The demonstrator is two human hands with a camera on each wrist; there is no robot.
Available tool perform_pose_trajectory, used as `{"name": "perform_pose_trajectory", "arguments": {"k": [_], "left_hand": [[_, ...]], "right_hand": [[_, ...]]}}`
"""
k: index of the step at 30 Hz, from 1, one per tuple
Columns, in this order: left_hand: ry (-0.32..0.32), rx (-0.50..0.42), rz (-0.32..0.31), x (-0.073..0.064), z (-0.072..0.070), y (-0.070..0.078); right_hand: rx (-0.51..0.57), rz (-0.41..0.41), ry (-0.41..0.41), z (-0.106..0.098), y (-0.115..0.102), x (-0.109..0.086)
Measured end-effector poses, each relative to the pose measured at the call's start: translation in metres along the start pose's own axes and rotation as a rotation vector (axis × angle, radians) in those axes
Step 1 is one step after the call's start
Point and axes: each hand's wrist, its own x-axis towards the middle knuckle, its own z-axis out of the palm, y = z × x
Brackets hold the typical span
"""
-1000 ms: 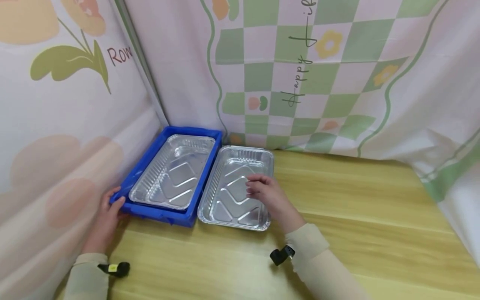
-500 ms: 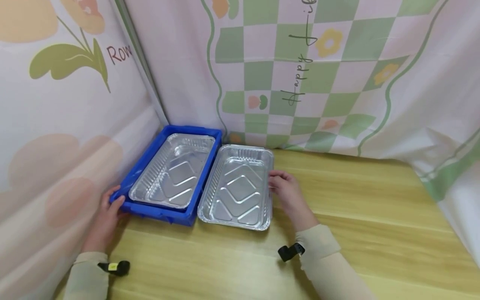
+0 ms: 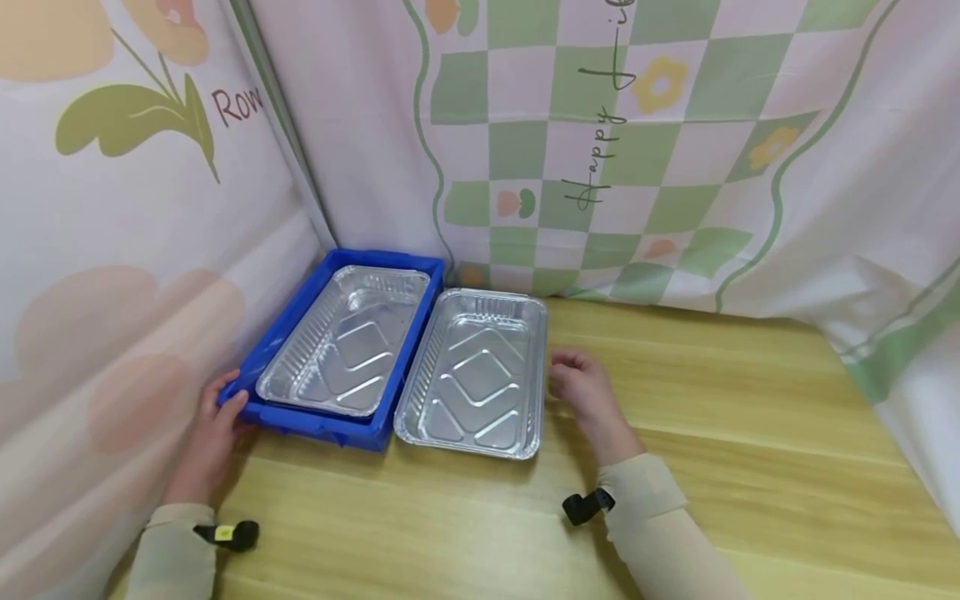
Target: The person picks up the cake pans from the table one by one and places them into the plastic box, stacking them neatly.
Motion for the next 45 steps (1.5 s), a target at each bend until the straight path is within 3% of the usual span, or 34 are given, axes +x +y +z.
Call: {"name": "perform_pose_trajectory", "arguments": {"k": [6, 22, 32, 45], "left_hand": [[0.004, 0.009, -0.005, -0.001, -0.001, 0.001], [-0.005, 0.032, -0.024, -0.002, 0.0, 0.002], [0.008, 0.074, -0.025, -0.002, 0.001, 0.002], [0.008, 0.04, -0.025, -0.002, 0.002, 0.004]], "right_hand": [[0.011, 0.02, -0.064, 0.003, 0.007, 0.001], [-0.021, 0.034, -0.067, 0.007, 0.015, 0.001], [-0.002, 0.023, -0.04, 0.008, 0.017, 0.003], [0.066, 0.023, 0.031, 0.011, 0.018, 0.003]]}}
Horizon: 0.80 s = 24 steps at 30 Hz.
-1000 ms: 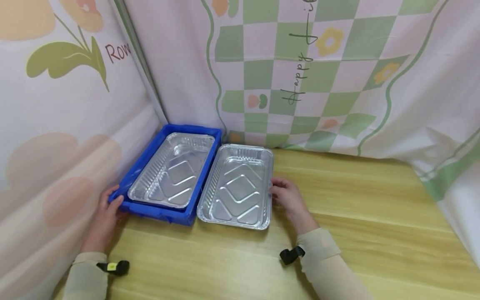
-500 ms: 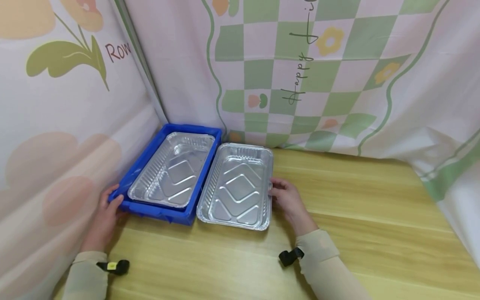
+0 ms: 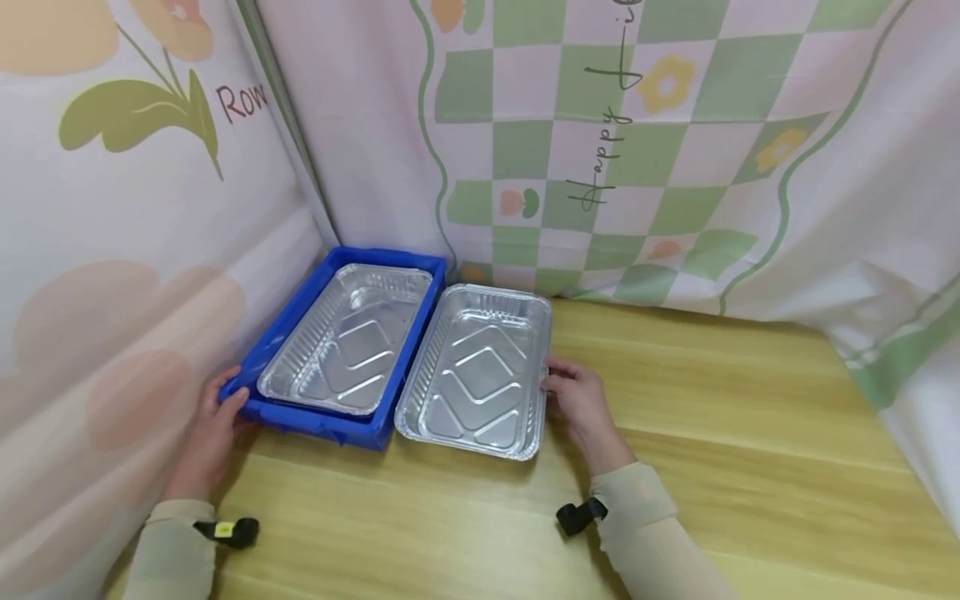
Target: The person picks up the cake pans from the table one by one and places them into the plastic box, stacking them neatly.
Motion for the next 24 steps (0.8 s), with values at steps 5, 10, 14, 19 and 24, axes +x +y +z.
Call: {"name": "perform_pose_trajectory", "arguments": {"k": [5, 10, 14, 19, 24], "left_hand": [[-0.004, -0.006, 0.017, 0.001, 0.0, -0.001], [0.004, 0.001, 0.023, 0.002, 0.001, -0.002], [0.009, 0.014, 0.019, 0.001, 0.002, -0.003], [0.005, 0.067, -0.004, 0.0, 0.003, -0.002], [-0.01, 0.125, -0.042, -0.001, 0.003, -0.001]], "right_hand": [[0.019, -0.009, 0.007, -0.002, -0.002, 0.0], [0.042, 0.001, 0.002, -0.006, -0.005, 0.0], [0.05, 0.005, -0.008, -0.008, -0.007, -0.001], [0.089, 0.004, -0.011, -0.012, -0.012, 0.0], [0.147, -0.01, -0.008, -0.019, -0.023, -0.001]]}}
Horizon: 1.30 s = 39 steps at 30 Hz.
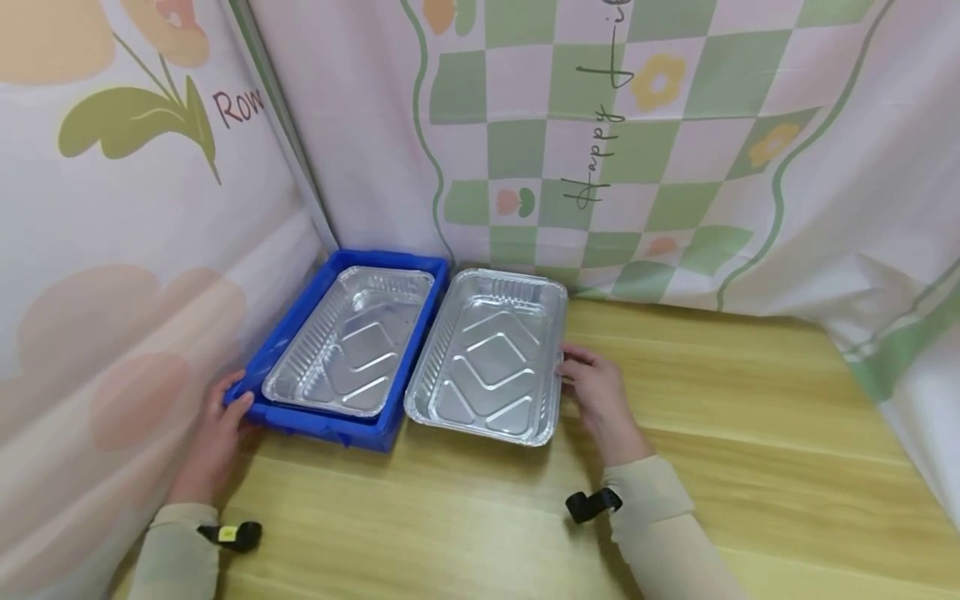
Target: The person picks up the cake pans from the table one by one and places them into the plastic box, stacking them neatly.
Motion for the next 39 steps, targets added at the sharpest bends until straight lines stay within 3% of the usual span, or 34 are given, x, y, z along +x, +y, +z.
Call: {"name": "perform_pose_trajectory", "arguments": {"k": [6, 12, 23, 39], "left_hand": [[-0.004, -0.048, -0.001, -0.001, -0.001, -0.002], [-0.006, -0.142, 0.039, -0.003, 0.001, -0.003], [-0.041, -0.182, 0.094, 0.0, 0.005, -0.008], [-0.046, -0.2, 0.123, -0.001, 0.005, -0.006]], "right_hand": [[0.055, -0.004, 0.001, 0.0, -0.015, -0.002], [0.057, 0.004, -0.004, 0.002, -0.026, -0.003], [0.092, -0.005, -0.026, 0.01, -0.041, -0.006], [0.143, -0.029, -0.072, 0.049, -0.047, -0.01]]}}
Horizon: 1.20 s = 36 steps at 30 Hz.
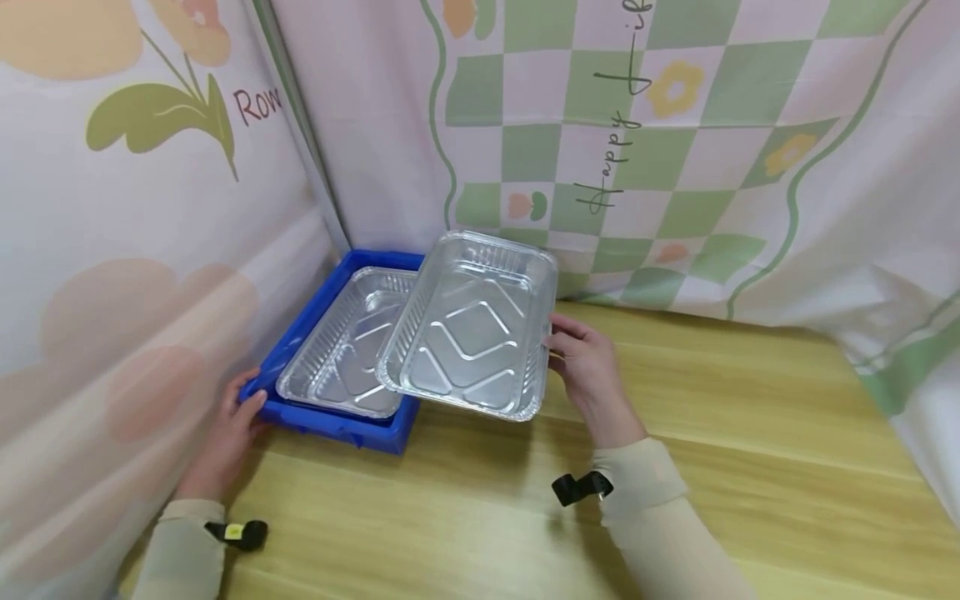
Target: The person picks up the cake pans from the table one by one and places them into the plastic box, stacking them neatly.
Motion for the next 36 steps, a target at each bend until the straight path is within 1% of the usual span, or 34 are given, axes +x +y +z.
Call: {"name": "perform_pose_trajectory", "arguments": {"k": [5, 12, 16, 21, 25, 28, 33, 36], "left_hand": [[-0.016, -0.01, -0.011, -0.001, -0.001, 0.003], [-0.015, -0.054, -0.005, -0.001, 0.0, -0.002], [-0.016, -0.074, -0.007, -0.001, 0.0, 0.0], [-0.022, -0.065, -0.003, -0.001, -0.001, 0.0], [-0.019, -0.076, -0.002, -0.002, -0.003, -0.002], [-0.021, -0.11, 0.009, -0.001, -0.003, -0.002], [-0.034, -0.174, 0.049, 0.0, -0.002, -0.002], [-0.035, -0.192, 0.063, -0.001, 0.0, -0.003]], "right_hand": [[0.003, -0.021, -0.023, 0.014, 0.004, -0.001], [0.012, -0.034, -0.078, 0.03, 0.013, -0.001], [0.02, -0.038, -0.098, 0.04, 0.02, -0.003], [0.035, -0.031, -0.115, 0.05, 0.029, -0.006], [0.022, -0.033, -0.131, 0.059, 0.036, -0.007], [0.013, -0.036, -0.138, 0.065, 0.039, -0.007], [0.008, -0.048, -0.153, 0.075, 0.044, -0.007], [0.003, -0.041, -0.149, 0.079, 0.048, -0.007]]}}
